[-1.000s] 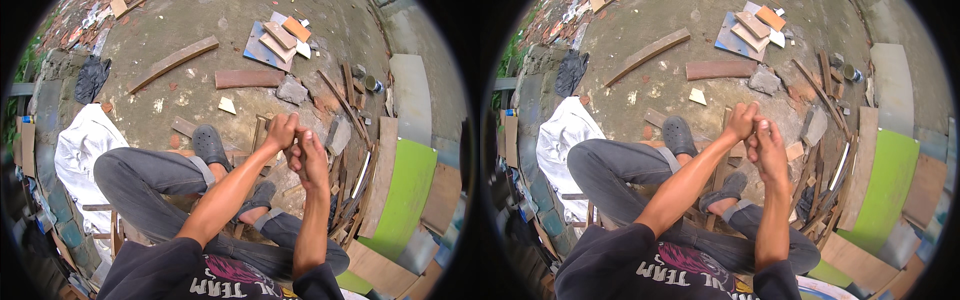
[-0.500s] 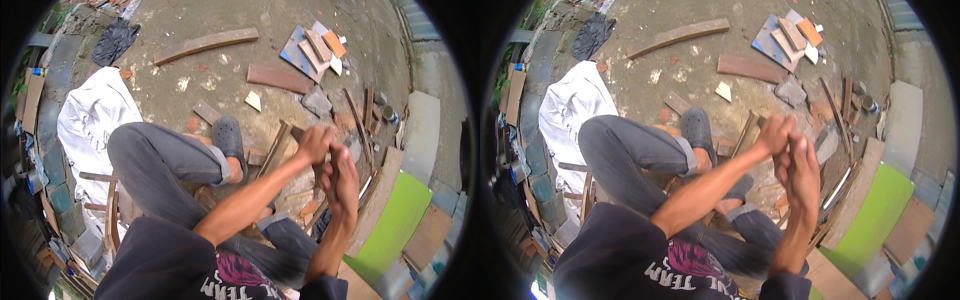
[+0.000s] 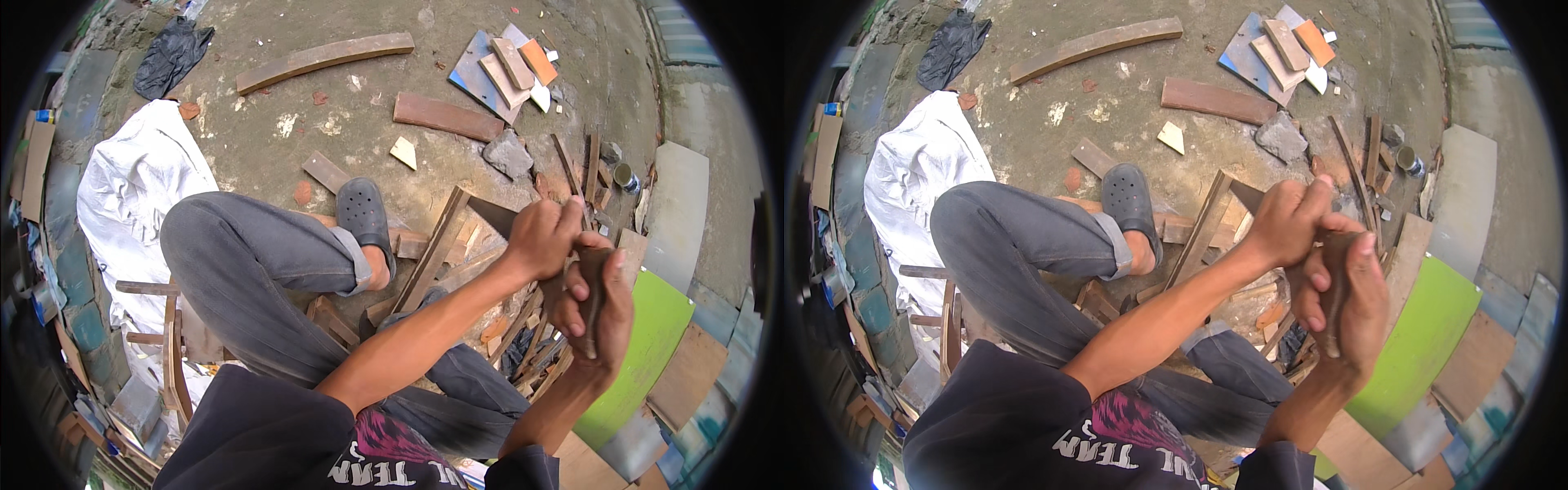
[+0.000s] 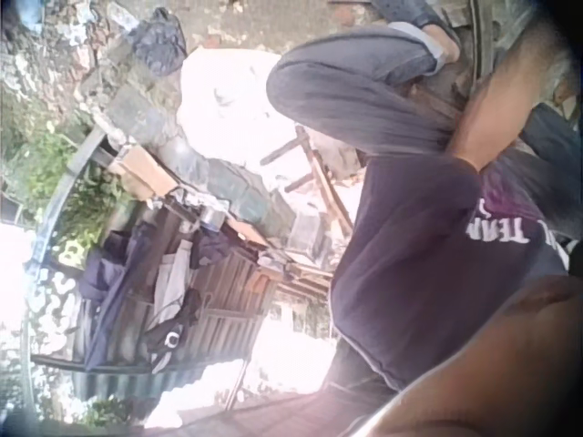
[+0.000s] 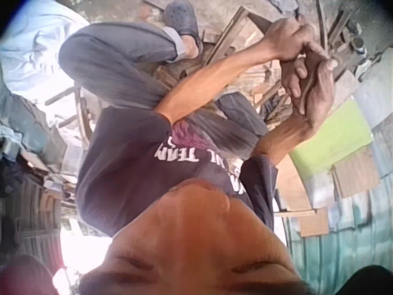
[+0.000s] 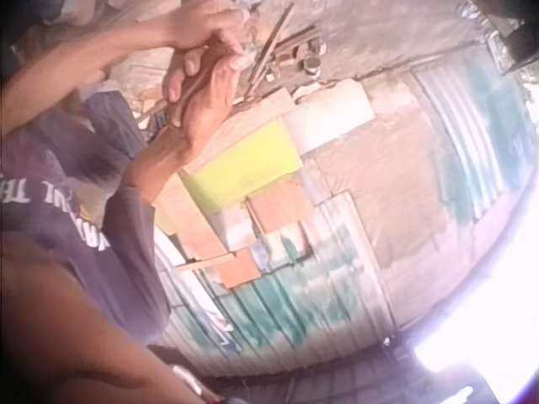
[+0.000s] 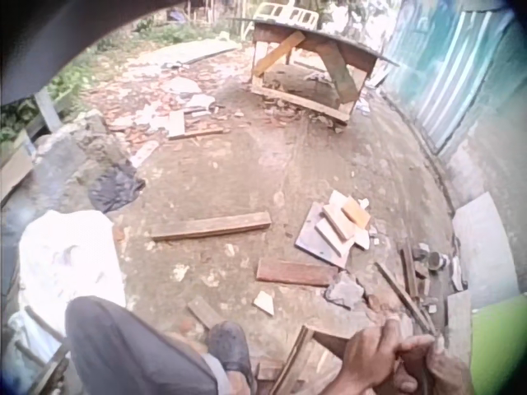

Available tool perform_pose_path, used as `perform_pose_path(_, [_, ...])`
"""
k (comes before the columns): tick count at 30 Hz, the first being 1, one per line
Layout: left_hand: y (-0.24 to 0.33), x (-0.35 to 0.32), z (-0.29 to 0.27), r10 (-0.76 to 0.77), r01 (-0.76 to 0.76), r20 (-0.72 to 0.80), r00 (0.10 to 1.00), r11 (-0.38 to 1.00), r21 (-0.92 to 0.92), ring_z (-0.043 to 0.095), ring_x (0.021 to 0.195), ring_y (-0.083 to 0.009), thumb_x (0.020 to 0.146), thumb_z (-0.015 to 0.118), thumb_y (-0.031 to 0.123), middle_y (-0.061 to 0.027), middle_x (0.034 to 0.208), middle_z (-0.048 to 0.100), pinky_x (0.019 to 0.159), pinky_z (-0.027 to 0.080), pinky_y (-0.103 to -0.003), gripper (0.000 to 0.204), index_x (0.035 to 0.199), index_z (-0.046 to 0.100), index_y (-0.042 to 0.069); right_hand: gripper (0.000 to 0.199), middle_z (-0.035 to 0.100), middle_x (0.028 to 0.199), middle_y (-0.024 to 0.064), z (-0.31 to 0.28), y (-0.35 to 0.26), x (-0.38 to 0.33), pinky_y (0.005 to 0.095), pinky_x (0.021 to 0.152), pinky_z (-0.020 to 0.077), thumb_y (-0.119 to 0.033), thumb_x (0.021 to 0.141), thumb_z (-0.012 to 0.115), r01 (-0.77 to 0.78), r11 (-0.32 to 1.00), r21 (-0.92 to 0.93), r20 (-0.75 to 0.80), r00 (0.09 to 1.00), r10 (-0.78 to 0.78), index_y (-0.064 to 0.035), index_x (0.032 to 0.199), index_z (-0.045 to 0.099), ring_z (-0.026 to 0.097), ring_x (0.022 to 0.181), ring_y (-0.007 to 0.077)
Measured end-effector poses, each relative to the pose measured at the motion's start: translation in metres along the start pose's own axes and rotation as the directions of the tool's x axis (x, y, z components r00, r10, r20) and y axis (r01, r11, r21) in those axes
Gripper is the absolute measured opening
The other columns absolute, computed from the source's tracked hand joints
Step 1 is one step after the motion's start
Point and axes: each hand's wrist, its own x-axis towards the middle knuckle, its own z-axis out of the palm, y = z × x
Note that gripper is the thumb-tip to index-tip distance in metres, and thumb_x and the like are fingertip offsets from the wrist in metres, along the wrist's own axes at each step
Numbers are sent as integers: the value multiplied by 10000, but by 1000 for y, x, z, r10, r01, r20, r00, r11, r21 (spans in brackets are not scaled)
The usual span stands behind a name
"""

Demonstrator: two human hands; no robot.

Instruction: The person sits on the ground and uses a hand saw to cut small wooden pieces. They adjust the wood, saw it, and occasionally use a hammer to tap the pieces. The workspace is cluttered with wood scraps and tools.

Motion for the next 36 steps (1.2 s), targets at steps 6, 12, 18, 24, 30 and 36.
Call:
perform_pose_path(6, [-61, 11, -19, -105, 84, 121, 987, 983, 166, 503, 448, -233, 1000, 367, 428, -140, 454, 490, 523, 423, -415, 675, 532, 555, -21, 509, 450, 706, 3, -5, 59, 21, 238, 438, 358, -475, 1068, 413, -23, 1000, 2, -144, 989, 23, -11, 1257, 507, 410, 475, 81])
perform_pose_path(12, [-42, 1, -21, -63, 59, 137, 989, 998, 33, 460, 446, -209, 980, 409, 446, -171, 457, 387, 498, 355, -449, 658, 532, 488, -30, 485, 462, 684, 22, -12, 65, 13, 231, 364, 333, -456, 1077, 390, 53, 997, 59, -41, 998, -51, -16, 1236, 520, 411, 405, 86])
perform_pose_path(18, [-67, 15, -27, -67, 56, 68, 995, 986, 159, 495, 458, -233, 970, 412, 434, -191, 492, 459, 513, 369, -449, 634, 548, 487, -33, 459, 482, 698, 26, -5, 56, 32, 240, 409, 366, -466, 1059, 449, -49, 999, 4, -80, 996, 49, -44, 1219, 536, 444, 452, 98])
perform_pose_path(24, [-89, 10, -41, -141, 129, 153, 978, 988, 83, 626, 532, -222, 981, 411, 412, -223, 653, 674, 504, 454, -403, 622, 558, 539, -26, 426, 470, 704, 14, -15, 102, 46, 228, 428, 354, -443, 1065, 452, -18, 997, 71, -110, 994, 26, -51, 1200, 550, 426, 498, 93])
perform_pose_path(30, [-35, -8, -13, -15, 4, 76, 997, 988, 153, 534, 404, -243, 1003, 352, 393, -173, 466, 525, 482, 420, -439, 676, 487, 538, -3, 422, 452, 696, 43, -6, 32, 0, 210, 347, 306, -404, 1087, 387, 36, 998, 52, 36, 999, -38, -26, 1231, 507, 375, 394, 90])
perform_pose_path(36, [-93, 26, -44, -102, 69, 143, 984, 974, 218, 587, 480, -240, 977, 410, 426, -168, 503, 565, 533, 458, -423, 629, 596, 606, -35, 437, 455, 722, 6, -24, 110, 62, 246, 459, 346, -441, 1070, 441, 3, 998, 58, -61, 998, 0, -47, 1233, 539, 408, 500, 90])
